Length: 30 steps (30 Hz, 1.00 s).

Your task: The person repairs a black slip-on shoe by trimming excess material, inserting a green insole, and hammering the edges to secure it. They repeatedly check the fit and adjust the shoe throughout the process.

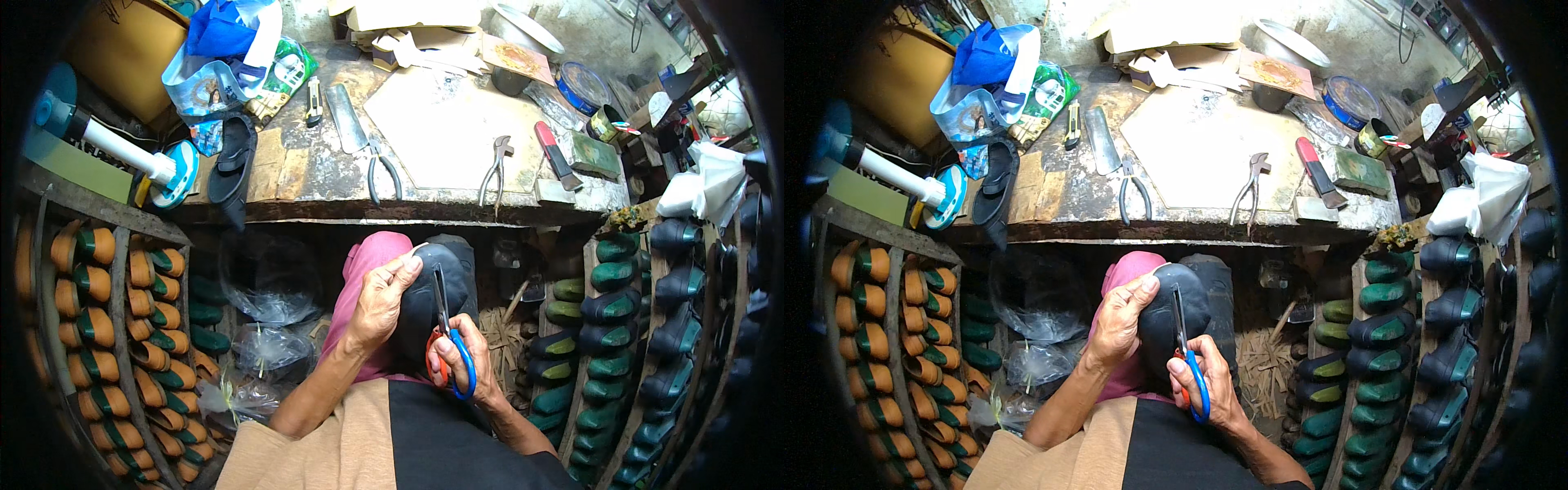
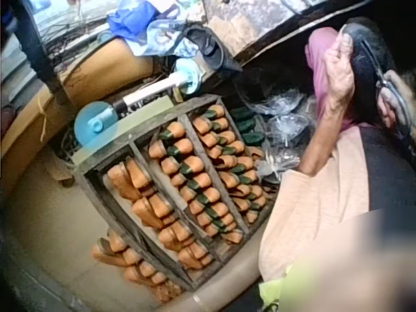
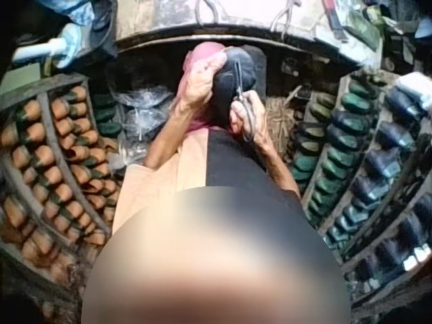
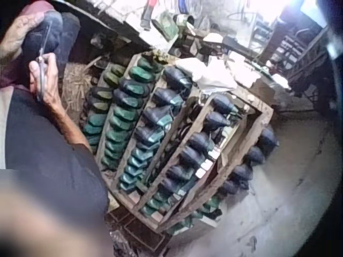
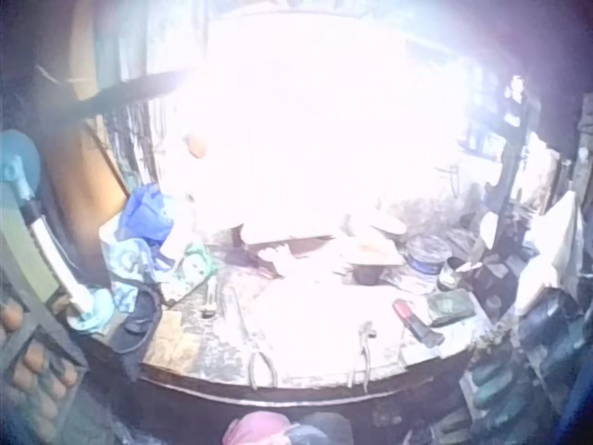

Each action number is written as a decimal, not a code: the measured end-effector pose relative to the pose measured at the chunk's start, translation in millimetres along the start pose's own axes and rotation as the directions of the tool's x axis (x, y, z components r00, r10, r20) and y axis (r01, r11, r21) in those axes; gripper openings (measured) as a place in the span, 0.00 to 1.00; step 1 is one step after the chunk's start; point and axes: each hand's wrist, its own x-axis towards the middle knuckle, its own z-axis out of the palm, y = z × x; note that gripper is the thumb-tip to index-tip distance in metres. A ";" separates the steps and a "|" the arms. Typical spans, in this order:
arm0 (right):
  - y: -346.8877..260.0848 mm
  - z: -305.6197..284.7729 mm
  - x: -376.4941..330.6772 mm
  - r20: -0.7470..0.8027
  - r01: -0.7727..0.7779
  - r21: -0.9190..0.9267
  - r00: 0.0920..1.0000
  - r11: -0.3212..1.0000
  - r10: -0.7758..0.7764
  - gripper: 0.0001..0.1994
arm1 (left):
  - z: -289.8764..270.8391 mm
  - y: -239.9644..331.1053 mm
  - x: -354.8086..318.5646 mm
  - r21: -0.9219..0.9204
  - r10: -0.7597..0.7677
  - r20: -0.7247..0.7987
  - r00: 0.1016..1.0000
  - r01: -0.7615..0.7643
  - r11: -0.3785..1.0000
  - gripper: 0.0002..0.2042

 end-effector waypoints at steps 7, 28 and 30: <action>11.2 10.6 -0.8 -0.043 0.028 0.123 0.999 0.992 -0.023 0.13 | -1.7 5.5 -6.2 -0.012 -0.001 0.008 1.000 0.001 1.000 0.22; 18.3 18.0 2.0 -0.053 0.060 0.022 0.997 0.998 -0.059 0.11 | -9.1 3.4 -17.5 -0.038 0.016 -0.029 0.999 -0.017 0.999 0.18; 19.0 17.6 3.3 -0.043 0.085 -0.045 0.995 0.995 -0.087 0.10 | -10.5 2.5 -16.7 -0.037 0.009 -0.031 0.999 -0.010 0.999 0.18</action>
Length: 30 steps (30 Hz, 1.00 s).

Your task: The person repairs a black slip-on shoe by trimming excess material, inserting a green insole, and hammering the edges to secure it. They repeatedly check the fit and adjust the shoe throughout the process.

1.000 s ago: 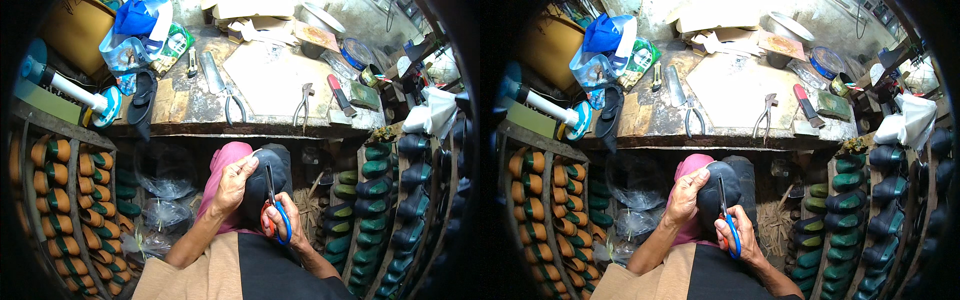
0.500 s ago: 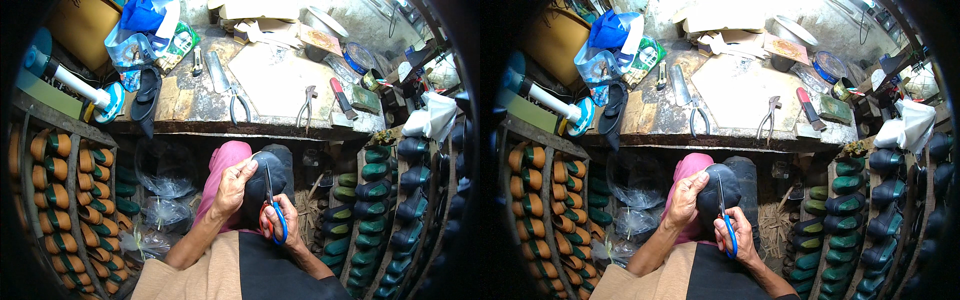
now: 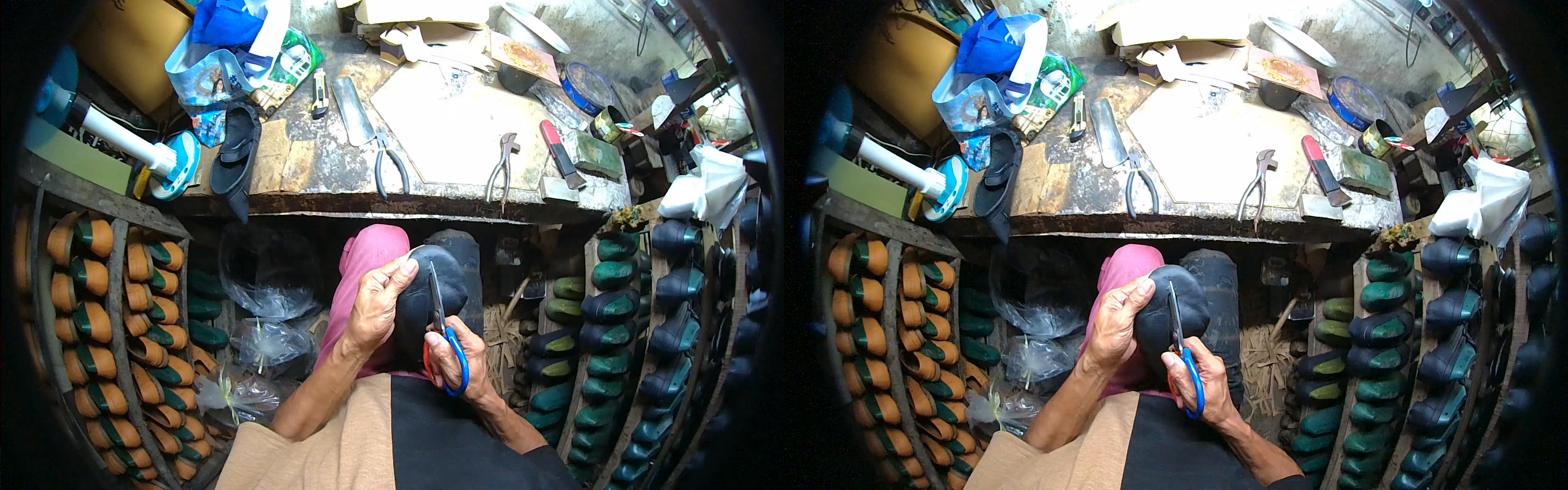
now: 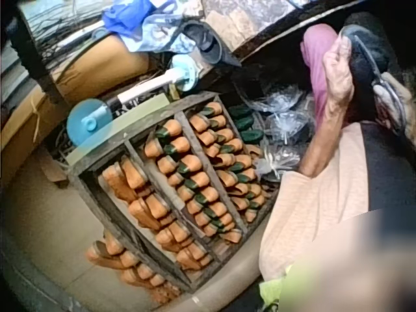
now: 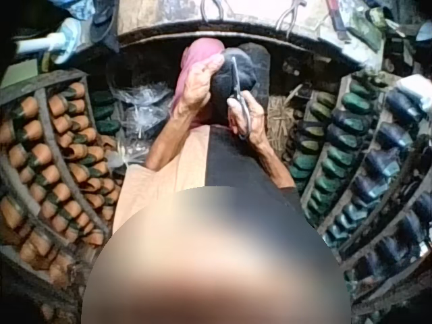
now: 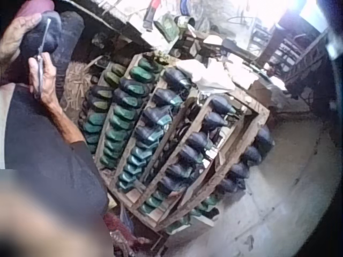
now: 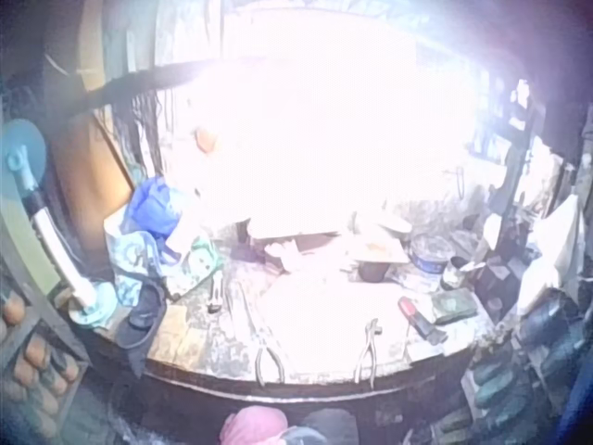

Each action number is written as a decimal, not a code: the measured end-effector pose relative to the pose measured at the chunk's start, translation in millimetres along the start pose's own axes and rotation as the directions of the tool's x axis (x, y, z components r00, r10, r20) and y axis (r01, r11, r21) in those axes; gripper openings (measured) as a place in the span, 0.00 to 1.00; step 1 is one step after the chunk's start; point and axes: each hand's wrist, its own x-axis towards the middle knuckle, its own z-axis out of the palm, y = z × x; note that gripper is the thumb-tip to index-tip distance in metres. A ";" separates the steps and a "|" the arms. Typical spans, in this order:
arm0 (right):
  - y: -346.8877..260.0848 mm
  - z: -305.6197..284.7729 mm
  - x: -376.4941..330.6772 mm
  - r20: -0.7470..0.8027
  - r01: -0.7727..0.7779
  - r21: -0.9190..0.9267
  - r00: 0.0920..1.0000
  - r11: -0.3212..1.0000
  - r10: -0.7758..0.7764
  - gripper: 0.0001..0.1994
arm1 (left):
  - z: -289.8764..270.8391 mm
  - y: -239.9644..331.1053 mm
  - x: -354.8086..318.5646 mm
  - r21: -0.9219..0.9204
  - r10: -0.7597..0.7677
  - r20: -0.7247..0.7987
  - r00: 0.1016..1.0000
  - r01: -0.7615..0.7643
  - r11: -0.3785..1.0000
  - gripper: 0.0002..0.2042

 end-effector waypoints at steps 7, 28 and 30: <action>1.2 0.0 2.1 0.011 -0.033 0.084 0.999 0.996 0.032 0.09 | -1.6 1.9 -1.7 0.002 0.001 0.006 1.000 -0.001 1.000 0.18; 3.3 -3.8 2.5 -0.006 -0.038 0.061 0.999 0.997 0.038 0.07 | -3.6 -9.5 0.4 0.002 -0.035 -0.001 0.999 0.035 0.999 0.18; 4.5 -3.7 3.1 0.001 -0.064 0.085 0.998 0.994 0.064 0.07 | -10.5 -15.1 3.7 0.053 -0.020 -0.029 0.999 0.022 0.998 0.18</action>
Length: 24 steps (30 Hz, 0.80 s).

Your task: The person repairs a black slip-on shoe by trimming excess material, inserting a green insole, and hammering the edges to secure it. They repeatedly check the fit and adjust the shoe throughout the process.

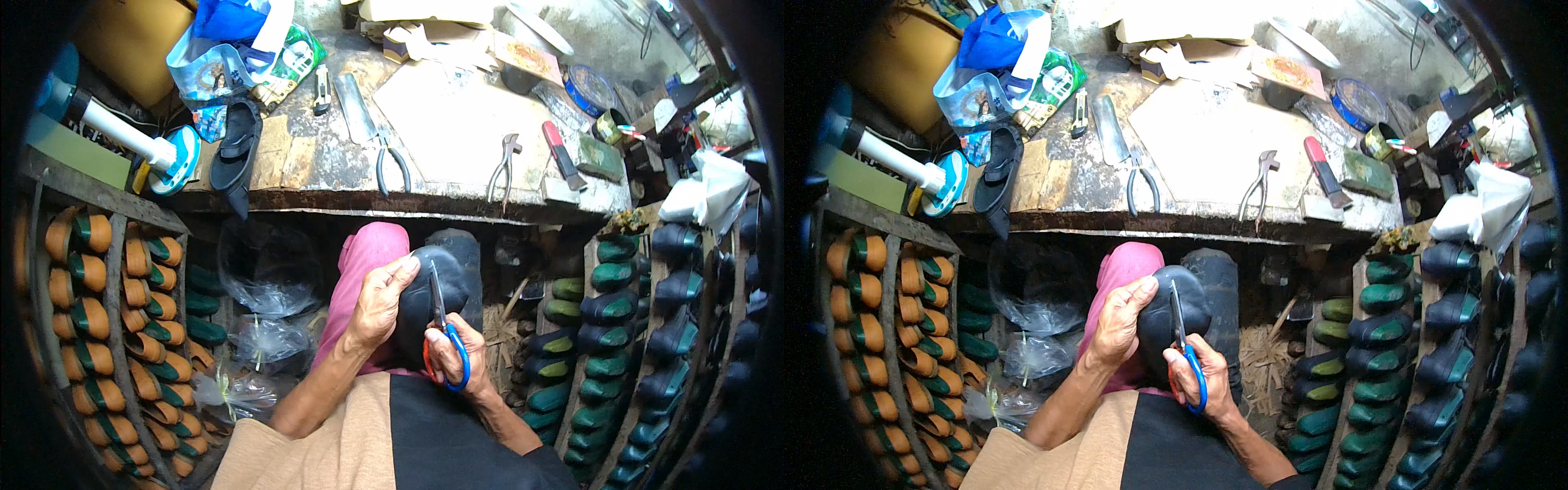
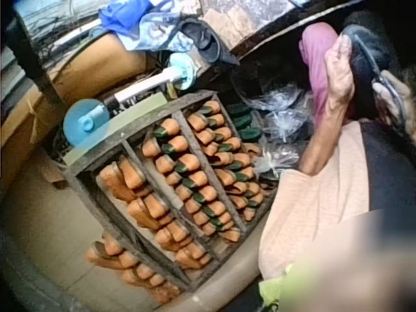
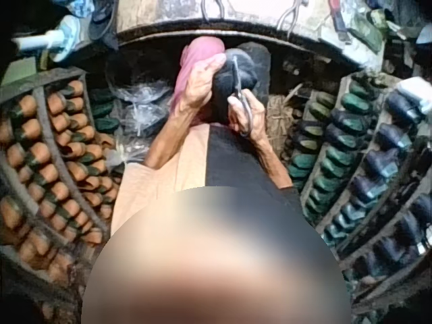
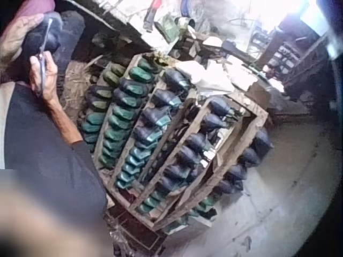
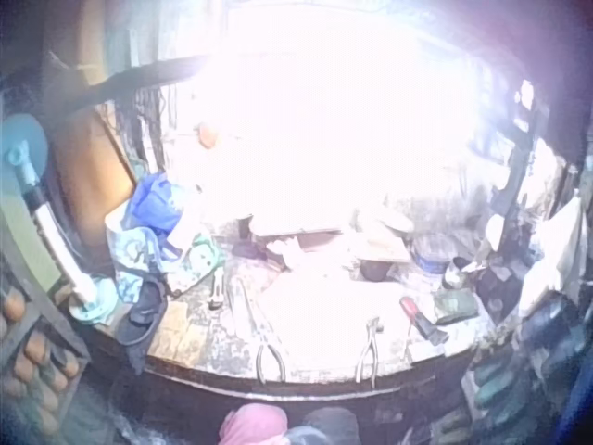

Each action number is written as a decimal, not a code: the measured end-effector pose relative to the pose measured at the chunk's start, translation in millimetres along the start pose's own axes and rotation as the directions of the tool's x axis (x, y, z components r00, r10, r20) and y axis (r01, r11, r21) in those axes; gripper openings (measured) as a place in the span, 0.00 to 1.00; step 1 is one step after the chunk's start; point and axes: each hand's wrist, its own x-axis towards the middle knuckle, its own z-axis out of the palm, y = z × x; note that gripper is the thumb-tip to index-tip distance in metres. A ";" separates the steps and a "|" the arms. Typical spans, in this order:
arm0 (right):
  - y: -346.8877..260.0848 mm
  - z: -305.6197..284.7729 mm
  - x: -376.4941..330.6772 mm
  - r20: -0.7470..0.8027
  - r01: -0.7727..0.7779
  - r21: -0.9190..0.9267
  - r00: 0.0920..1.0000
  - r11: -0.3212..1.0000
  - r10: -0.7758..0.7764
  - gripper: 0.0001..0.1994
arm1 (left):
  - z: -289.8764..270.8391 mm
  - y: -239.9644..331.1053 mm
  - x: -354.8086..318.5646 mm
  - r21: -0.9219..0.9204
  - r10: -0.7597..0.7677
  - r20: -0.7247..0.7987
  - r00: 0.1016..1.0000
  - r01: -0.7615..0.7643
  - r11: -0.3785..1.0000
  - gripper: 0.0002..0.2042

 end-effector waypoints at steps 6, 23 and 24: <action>-21.2 -18.9 11.4 0.045 0.030 -0.221 0.999 0.975 -0.021 0.20 | -55.0 -14.9 36.1 0.251 0.276 -0.245 0.929 -0.214 0.944 0.19; -144.1 -5.9 479.2 0.339 0.389 -0.920 0.729 -0.047 -0.595 0.15 | -59.5 -27.8 38.2 0.716 0.572 -0.320 0.755 -0.202 0.668 0.24; -146.4 -2.5 491.5 0.356 0.416 -0.907 0.685 -0.060 -0.635 0.14 | -60.1 -26.3 40.3 0.730 0.619 -0.296 0.727 -0.245 0.638 0.23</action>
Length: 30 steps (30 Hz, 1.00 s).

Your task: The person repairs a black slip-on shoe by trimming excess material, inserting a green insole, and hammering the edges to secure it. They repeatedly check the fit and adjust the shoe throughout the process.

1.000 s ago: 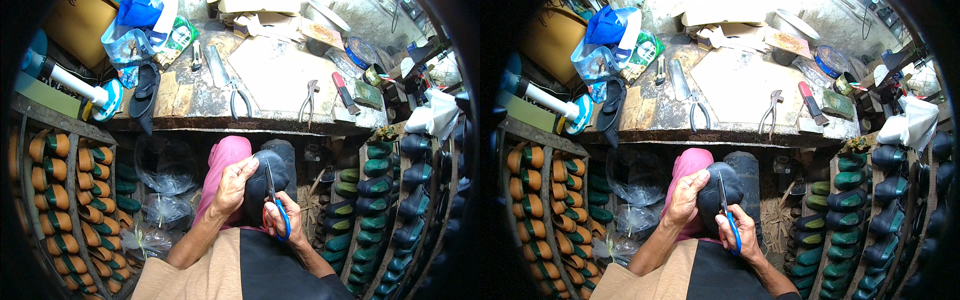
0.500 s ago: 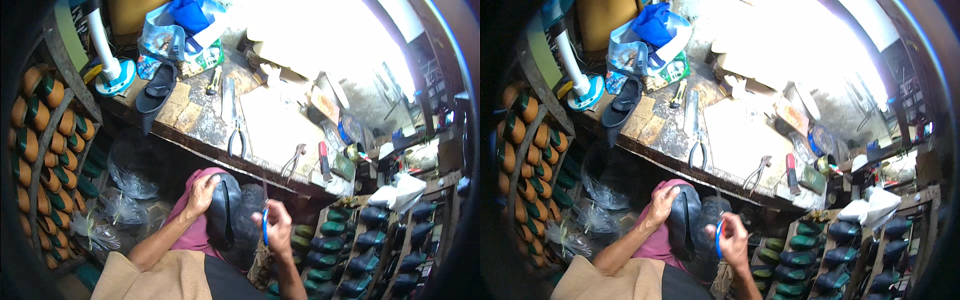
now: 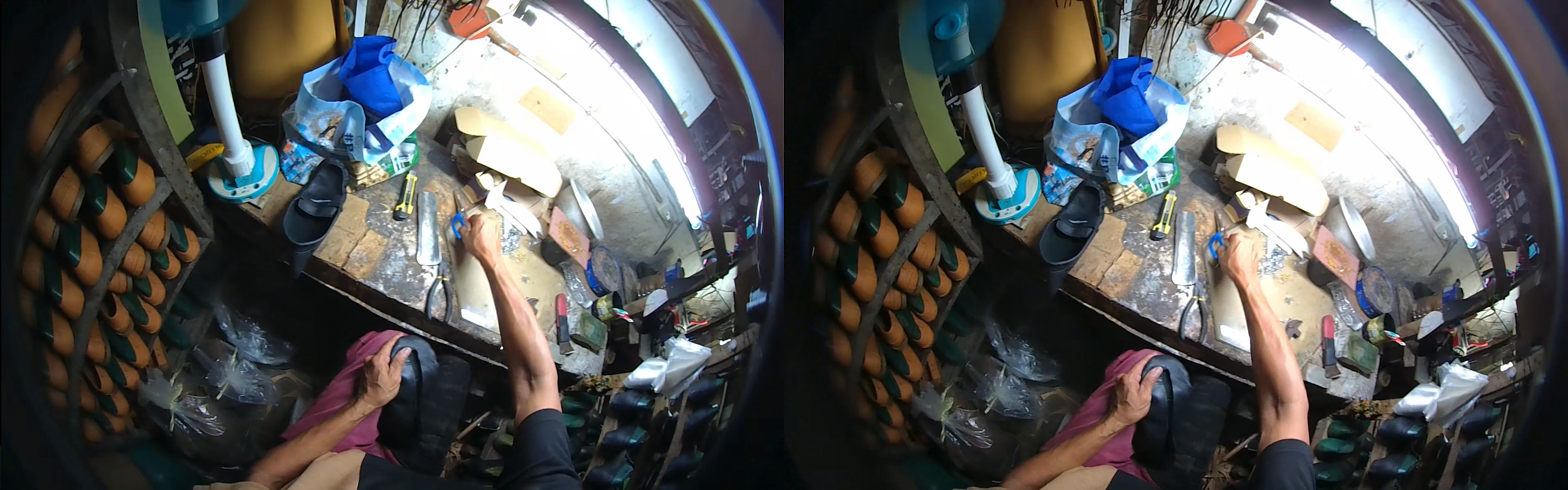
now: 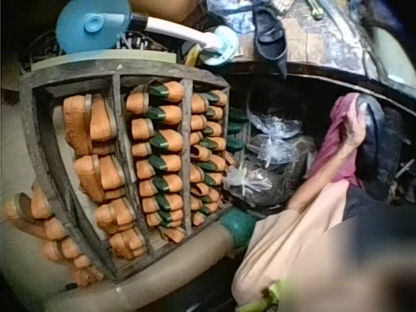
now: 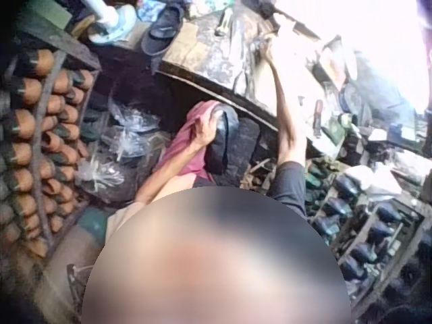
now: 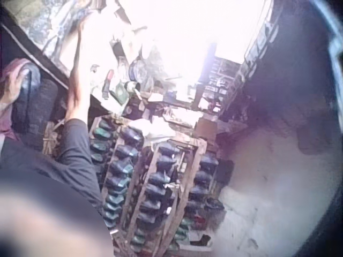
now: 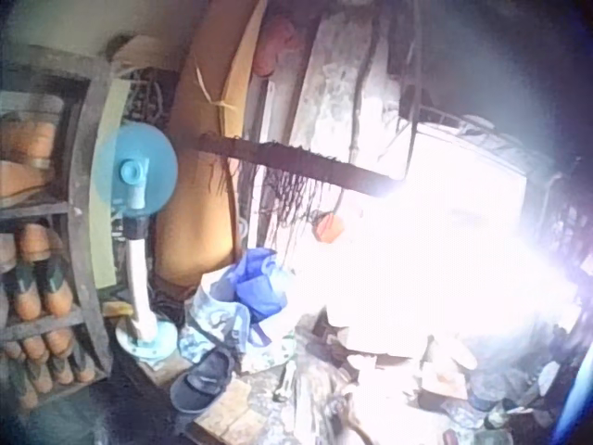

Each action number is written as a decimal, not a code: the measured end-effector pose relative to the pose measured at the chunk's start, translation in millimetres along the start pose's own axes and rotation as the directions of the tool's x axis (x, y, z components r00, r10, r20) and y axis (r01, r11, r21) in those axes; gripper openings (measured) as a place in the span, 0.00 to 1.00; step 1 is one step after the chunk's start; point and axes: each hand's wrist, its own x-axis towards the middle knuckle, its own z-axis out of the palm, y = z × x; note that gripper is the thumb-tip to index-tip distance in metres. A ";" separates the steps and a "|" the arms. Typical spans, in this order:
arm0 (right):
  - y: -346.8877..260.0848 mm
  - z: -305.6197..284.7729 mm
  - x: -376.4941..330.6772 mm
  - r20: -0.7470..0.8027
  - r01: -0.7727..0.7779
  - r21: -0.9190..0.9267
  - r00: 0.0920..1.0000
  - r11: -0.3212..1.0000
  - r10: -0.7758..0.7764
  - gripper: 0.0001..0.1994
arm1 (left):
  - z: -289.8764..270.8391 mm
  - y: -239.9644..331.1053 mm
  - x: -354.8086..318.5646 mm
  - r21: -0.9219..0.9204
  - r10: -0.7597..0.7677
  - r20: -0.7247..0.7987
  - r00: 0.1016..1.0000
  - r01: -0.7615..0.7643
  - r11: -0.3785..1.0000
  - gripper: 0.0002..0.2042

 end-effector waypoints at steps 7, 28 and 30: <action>-66.4 -51.9 -86.1 -0.225 0.038 0.160 0.974 0.986 -0.001 0.14 | -3.6 -5.6 3.4 0.017 0.013 0.000 1.000 -0.013 1.000 0.22; -163.8 -128.7 -393.3 0.047 -0.407 0.769 0.806 0.494 0.591 0.18 | -16.7 50.4 -43.9 -0.282 -0.068 0.302 0.951 0.157 0.946 0.22; -177.1 -132.5 -397.5 -0.166 -0.270 0.530 0.896 0.804 0.411 0.21 | -26.9 51.5 -42.5 0.186 0.056 0.335 0.941 -0.124 0.975 0.27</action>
